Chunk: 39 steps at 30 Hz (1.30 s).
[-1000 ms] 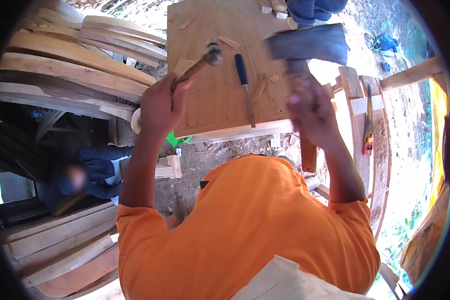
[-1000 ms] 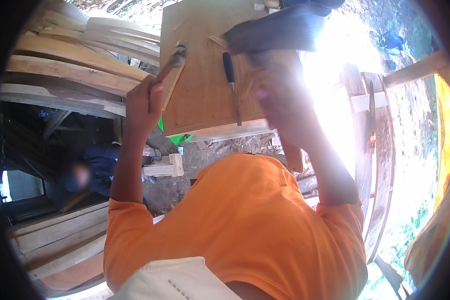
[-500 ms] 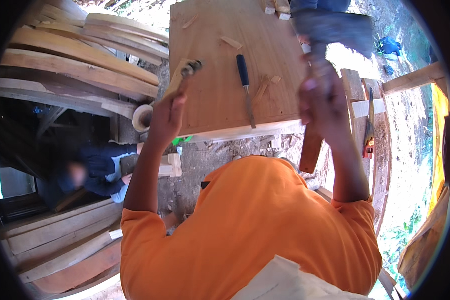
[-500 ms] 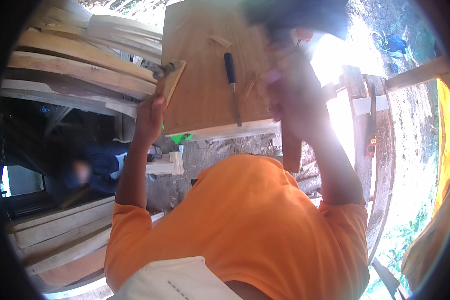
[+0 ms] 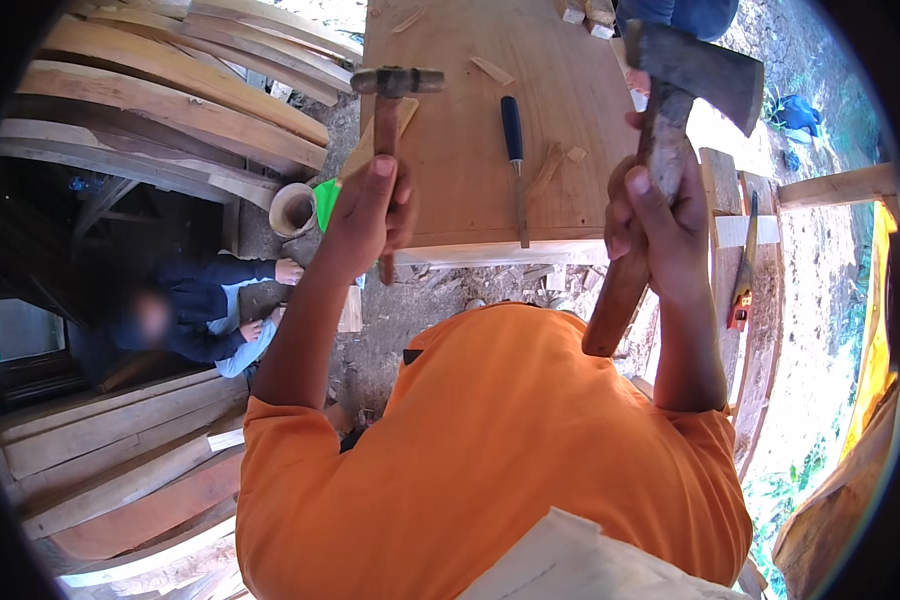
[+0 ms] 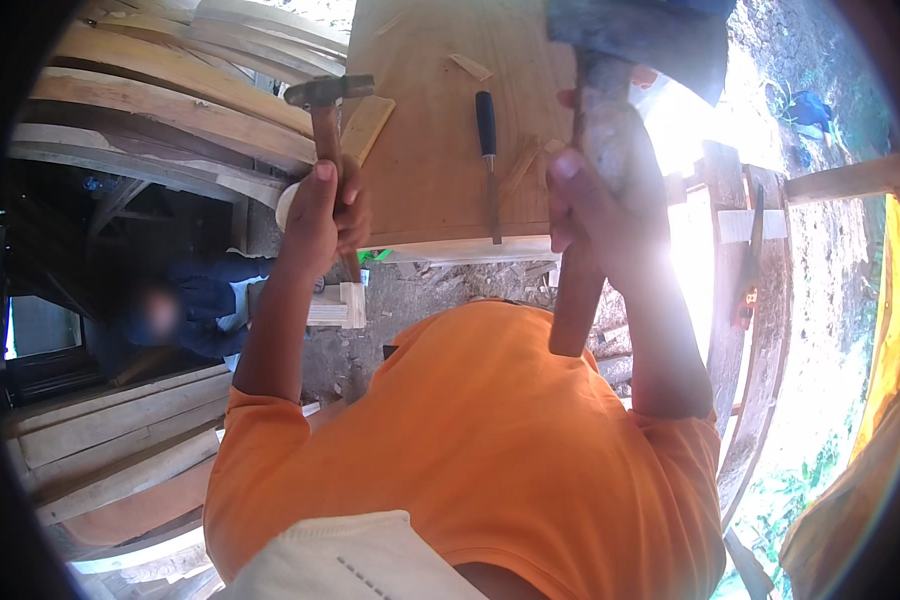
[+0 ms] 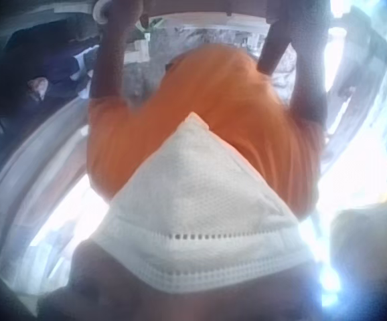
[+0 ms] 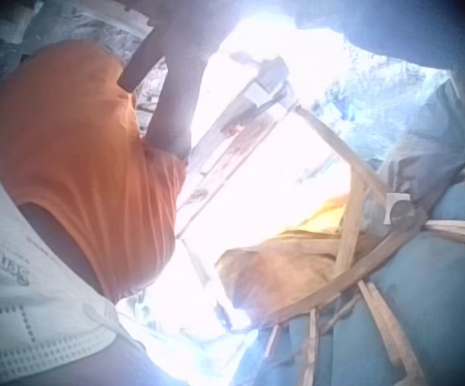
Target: The person uses a chisel and mallet to carve a small wooden block, then saws a larger plank with a hand saw, and finally uses a hammer and chisel to shape another piece of wood. The work is performed at an outdoor wooden workbench with other people nearby.
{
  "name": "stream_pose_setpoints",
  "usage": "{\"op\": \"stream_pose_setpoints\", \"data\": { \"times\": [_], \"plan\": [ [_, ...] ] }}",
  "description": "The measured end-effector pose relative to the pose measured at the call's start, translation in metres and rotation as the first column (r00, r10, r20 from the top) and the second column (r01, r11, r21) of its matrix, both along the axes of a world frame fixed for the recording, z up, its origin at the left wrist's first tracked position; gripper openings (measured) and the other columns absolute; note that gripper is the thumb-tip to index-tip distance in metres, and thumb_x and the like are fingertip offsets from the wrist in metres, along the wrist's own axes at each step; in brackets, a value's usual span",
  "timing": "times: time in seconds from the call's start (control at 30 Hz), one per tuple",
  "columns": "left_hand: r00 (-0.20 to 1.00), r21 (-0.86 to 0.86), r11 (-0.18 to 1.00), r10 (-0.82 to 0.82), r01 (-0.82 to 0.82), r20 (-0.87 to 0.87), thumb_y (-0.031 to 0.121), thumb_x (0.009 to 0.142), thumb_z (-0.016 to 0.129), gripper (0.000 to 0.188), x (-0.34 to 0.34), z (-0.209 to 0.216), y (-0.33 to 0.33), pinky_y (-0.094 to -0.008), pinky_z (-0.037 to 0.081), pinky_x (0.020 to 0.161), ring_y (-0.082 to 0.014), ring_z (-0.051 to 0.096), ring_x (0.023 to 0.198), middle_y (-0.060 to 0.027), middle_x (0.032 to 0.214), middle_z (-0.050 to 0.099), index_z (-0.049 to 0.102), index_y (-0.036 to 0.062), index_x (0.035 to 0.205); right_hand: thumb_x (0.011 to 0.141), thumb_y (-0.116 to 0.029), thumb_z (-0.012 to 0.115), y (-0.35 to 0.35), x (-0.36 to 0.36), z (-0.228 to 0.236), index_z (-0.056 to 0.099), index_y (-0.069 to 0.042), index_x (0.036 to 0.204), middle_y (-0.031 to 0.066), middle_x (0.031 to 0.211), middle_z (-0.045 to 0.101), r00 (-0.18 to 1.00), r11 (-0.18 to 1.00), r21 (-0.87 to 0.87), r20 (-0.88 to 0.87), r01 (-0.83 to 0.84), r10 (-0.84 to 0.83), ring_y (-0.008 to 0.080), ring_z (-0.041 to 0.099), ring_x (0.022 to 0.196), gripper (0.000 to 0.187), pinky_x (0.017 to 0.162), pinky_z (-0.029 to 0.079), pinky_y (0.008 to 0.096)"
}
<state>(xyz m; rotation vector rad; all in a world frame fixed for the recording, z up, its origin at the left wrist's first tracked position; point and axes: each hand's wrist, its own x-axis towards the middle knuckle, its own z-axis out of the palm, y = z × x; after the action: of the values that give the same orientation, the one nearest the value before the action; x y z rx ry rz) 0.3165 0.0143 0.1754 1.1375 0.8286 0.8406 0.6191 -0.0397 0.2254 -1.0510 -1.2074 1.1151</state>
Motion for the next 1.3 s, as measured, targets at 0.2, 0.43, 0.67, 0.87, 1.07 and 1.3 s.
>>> {"op": "stream_pose_setpoints", "data": {
  "times": [0.2, 0.43, 0.67, 0.87, 1.07, 1.3],
  "plan": [
    [0.909, -0.127, 0.926, -0.312, 0.357, 0.277, 0.060, 0.101, 0.042, 0.050, 0.054, -0.001, -0.041, -0.0206, 0.023, 0.038, -0.0025, 0.026, 0.042, 0.0056, 0.059, 0.033, 0.046, 0.0100, 0.097, 0.094, -0.007, 0.064, 0.016, -0.016, 0.002, 0.036, 0.000, 0.142, 0.0215, 0.108, 0.068, 1.000, 0.997, 0.072, 0.014, 0.016, -0.017, 0.0075, 0.057, 0.053, 0.056, 0.048, 0.049, 0.0190],
    [0.916, -0.100, 0.939, -0.293, 0.330, 0.275, 0.054, 0.103, 0.042, 0.047, 0.079, -0.034, -0.058, -0.0209, 0.023, 0.040, -0.0030, 0.027, 0.046, 0.0045, 0.065, 0.038, 0.047, 0.0084, 0.092, 0.090, -0.003, 0.071, 0.007, -0.021, -0.001, 0.039, 0.003, 0.140, 0.0064, 0.084, 0.067, 1.000, 0.998, 0.058, 0.024, 0.012, -0.013, 0.0127, 0.069, 0.069, 0.059, 0.048, 0.051, 0.0211],
    [0.937, -0.030, 0.967, -0.236, 0.252, 0.257, 0.049, 0.104, 0.045, 0.043, 0.078, -0.031, -0.070, -0.0207, 0.025, 0.043, -0.0024, 0.031, 0.050, 0.0057, 0.067, 0.039, 0.047, 0.0082, 0.092, 0.089, -0.001, 0.069, 0.005, -0.022, -0.004, 0.039, 0.003, 0.141, 0.0099, 0.090, 0.069, 0.997, 0.991, 0.110, 0.020, -0.076, 0.074, 0.0159, 0.072, 0.074, 0.060, 0.048, 0.051, 0.0213],
    [0.965, -0.014, 0.986, -0.161, 0.168, 0.207, 0.048, 0.102, 0.051, 0.040, 0.052, -0.049, -0.070, -0.0202, 0.028, 0.044, -0.0017, 0.035, 0.050, 0.0052, 0.067, 0.041, 0.045, 0.0087, 0.093, 0.096, -0.009, 0.063, 0.009, -0.040, -0.006, 0.037, 0.001, 0.141, 0.0156, 0.105, 0.068, 0.993, 0.987, -0.108, 0.004, -0.117, 0.118, 0.0215, 0.074, 0.079, 0.053, 0.047, 0.052, 0.0221],
    [0.949, -0.095, 0.953, 0.296, -0.286, 0.111, 0.035, 0.099, 0.062, 0.033, 0.044, -0.074, -0.096, -0.0194, 0.035, 0.044, -0.0025, 0.041, 0.051, 0.0015, 0.073, 0.048, 0.042, 0.0098, 0.091, 0.097, -0.024, 0.065, 0.042, -0.060, -0.037, 0.043, -0.005, 0.140, 0.0054, 0.088, 0.060, 0.977, 0.949, -0.242, -0.105, -0.204, 0.184, 0.0127, 0.061, 0.056, 0.051, 0.044, 0.047, 0.0259],
    [0.759, 0.046, 0.758, 0.651, -0.651, 0.016, 0.029, 0.095, 0.068, 0.033, 0.048, -0.080, -0.134, -0.0247, 0.050, 0.060, -0.0097, 0.058, 0.075, -0.0049, 0.093, 0.057, 0.043, 0.0081, 0.088, 0.095, -0.025, 0.068, 0.084, -0.119, -0.075, 0.047, -0.009, 0.129, 0.0021, 0.088, 0.056, 0.949, 0.909, -0.315, -0.246, -0.273, 0.199, 0.0105, 0.059, 0.065, 0.043, 0.053, 0.051, 0.0279]
  ]
}}
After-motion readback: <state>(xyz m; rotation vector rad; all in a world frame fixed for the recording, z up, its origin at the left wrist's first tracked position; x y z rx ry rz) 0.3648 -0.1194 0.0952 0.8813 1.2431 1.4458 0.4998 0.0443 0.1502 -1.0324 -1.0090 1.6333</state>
